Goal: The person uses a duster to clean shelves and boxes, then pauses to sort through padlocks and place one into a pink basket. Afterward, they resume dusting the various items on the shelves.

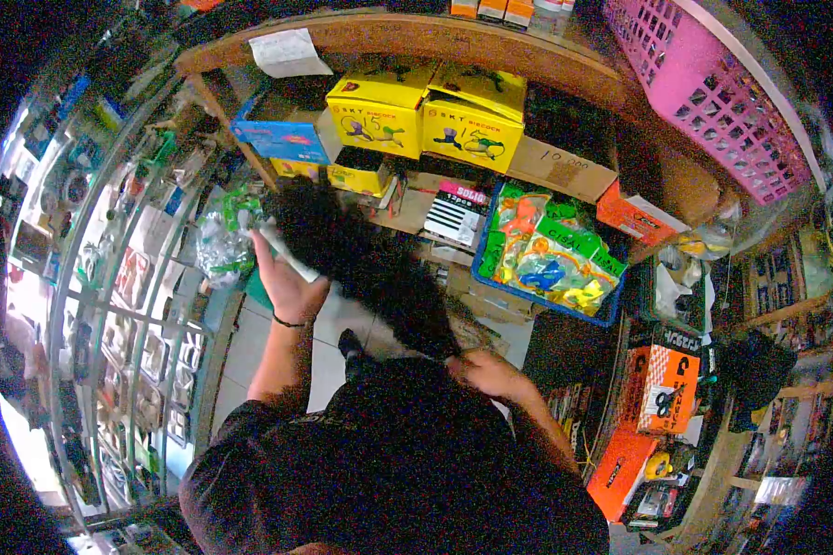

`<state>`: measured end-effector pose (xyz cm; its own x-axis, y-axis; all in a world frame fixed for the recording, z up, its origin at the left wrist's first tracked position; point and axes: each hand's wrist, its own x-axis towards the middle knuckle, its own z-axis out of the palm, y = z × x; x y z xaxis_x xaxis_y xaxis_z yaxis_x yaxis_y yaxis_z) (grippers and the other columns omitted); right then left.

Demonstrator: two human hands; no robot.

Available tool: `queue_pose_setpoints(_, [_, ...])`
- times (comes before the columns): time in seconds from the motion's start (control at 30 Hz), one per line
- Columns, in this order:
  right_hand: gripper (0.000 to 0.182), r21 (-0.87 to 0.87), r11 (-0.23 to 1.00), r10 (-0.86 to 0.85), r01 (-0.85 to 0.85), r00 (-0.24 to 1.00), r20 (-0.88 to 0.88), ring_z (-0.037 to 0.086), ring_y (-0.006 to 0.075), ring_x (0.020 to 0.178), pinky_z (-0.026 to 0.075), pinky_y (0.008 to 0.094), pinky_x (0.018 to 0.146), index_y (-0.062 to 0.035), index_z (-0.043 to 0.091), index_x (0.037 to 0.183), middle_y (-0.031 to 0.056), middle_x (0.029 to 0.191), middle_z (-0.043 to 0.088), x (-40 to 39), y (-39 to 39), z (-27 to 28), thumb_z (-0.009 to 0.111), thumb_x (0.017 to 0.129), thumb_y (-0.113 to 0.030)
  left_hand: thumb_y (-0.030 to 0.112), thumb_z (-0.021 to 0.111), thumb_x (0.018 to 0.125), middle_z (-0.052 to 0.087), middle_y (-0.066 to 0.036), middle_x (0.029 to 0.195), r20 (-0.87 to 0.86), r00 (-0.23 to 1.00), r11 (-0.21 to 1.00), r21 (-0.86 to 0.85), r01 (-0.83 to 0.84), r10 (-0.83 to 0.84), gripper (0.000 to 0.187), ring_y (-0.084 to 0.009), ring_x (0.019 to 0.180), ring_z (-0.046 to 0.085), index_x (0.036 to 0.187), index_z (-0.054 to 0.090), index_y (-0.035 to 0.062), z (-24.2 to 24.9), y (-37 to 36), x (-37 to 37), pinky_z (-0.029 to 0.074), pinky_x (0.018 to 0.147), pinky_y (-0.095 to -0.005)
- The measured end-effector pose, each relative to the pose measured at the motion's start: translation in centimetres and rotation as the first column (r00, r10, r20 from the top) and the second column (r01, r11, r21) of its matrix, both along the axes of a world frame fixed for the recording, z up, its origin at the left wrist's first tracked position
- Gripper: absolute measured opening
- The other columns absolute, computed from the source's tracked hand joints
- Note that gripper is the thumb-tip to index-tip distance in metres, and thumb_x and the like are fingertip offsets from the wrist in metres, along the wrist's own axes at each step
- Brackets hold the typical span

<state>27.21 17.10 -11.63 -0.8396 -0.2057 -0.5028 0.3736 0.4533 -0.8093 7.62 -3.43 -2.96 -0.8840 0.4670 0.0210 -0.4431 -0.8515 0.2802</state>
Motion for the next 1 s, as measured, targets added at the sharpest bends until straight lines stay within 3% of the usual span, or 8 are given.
queue_pose_setpoints(0.17, [0.05,0.054,0.982,0.187,-0.184,0.979,-0.076,0.04,0.0153,0.049,0.036,0.0354,0.05,0.0,0.05,0.066,0.0067,0.052,0.043,0.0,-0.2,1.7,0.038,0.084,-0.045,0.051,0.027,0.083,0.042,-0.011,0.119,-0.189,0.982,0.884,-0.46,-0.079,-0.011,0.059,-0.0291,0.107,0.041,0.123,0.033,0.008,-2.1,0.2,-1.5,0.028,0.093,-0.0439])
queue_pose_setpoints(0.27, [0.05,-0.02,0.998,-0.063,0.065,0.994,0.094,0.04,0.015,0.049,0.036,0.0346,0.05,0.0006,0.048,0.066,0.0076,0.052,0.043,0.0,-0.3,0.9,0.038,0.083,-0.045,0.045,0.031,0.084,0.045,-0.013,0.112,0.001,1.0,0.999,0.036,-0.017,0.017,0.056,-0.0301,0.101,0.045,0.126,0.025,0.01,0.3,0.3,0.1,0.034,0.088,-0.0463])
queue_pose_setpoints(0.4, [0.049,0.154,0.959,0.241,-0.237,0.971,-0.005,0.04,0.0146,0.05,0.036,0.0334,0.049,0.0007,0.048,0.066,0.0072,0.053,0.043,-0.3,-0.3,1.3,0.04,0.083,-0.045,0.052,0.027,0.082,0.043,-0.011,0.118,-0.343,0.931,0.985,-0.154,0.074,-0.123,0.058,-0.0291,0.106,0.042,0.121,0.035,0.0093,-4.4,-0.3,-1.9,0.028,0.093,-0.0435])
queue_pose_setpoints(0.47, [0.043,0.076,0.991,0.106,-0.111,0.992,0.063,0.043,0.0142,0.05,0.035,0.0316,0.049,-0.0007,0.051,0.063,0.0057,0.052,0.045,-0.1,0.0,0.6,0.04,0.084,-0.037,0.05,0.027,0.083,0.042,-0.011,0.118,-0.266,0.963,0.957,-0.29,-0.027,-0.053,0.056,-0.0283,0.107,0.042,0.122,0.034,0.0097,-1.7,-0.1,-0.6,0.028,0.093,-0.0435])
queue_pose_setpoints(0.6, [0.042,0.014,1.0,-0.017,0.017,0.998,0.065,0.043,0.0136,0.05,0.035,0.0308,0.048,-0.0014,0.051,0.064,0.0045,0.053,0.046,-0.1,-0.6,1.6,0.04,0.085,-0.037,0.04,0.033,0.084,0.046,-0.013,0.112,-0.007,0.999,0.998,0.039,-0.039,0.039,0.05,-0.0283,0.1,0.046,0.124,0.03,0.0098,-0.5,0.2,-0.1,0.035,0.087,-0.0451])
queue_pose_setpoints(0.7, [0.049,0.087,0.976,0.209,-0.201,0.973,-0.093,0.043,0.0154,0.05,0.035,0.0339,0.048,0.0002,0.053,0.068,0.0076,0.052,0.047,-0.2,-0.4,1.4,0.04,0.083,-0.045,0.05,0.028,0.083,0.043,-0.01,0.118,-0.296,0.955,0.866,-0.48,-0.14,-0.01,0.056,-0.0285,0.108,0.041,0.12,0.036,0.0084,-2.6,0.2,-1.2,0.029,0.093,-0.0439])
queue_pose_setpoints(0.8, [0.046,-0.031,0.999,-0.02,0.024,0.992,0.125,0.043,0.0158,0.049,0.036,0.0336,0.048,-0.0006,0.053,0.068,0.0068,0.052,0.047,0.2,0.2,-1.4,0.041,0.083,-0.043,0.041,0.033,0.084,0.044,-0.014,0.116,0.012,1.0,1.0,0.024,-0.001,0.001,0.049,-0.0299,0.102,0.045,0.121,0.033,0.0086,0.0,-0.2,0.0,0.035,0.086,-0.0461])
queue_pose_setpoints(1.0, [0.039,0.059,0.977,0.213,-0.206,0.962,-0.174,0.043,0.0131,0.051,0.035,0.0302,0.048,0.0006,0.053,0.068,0.0048,0.054,0.048,-0.3,-0.3,1.7,0.044,0.084,-0.033,0.049,0.029,0.083,0.043,-0.012,0.118,-0.303,0.952,0.95,-0.309,-0.047,-0.052,0.056,-0.0295,0.107,0.042,0.121,0.036,0.0089,-2.1,-0.3,-1.0,0.03,0.092,-0.0442])
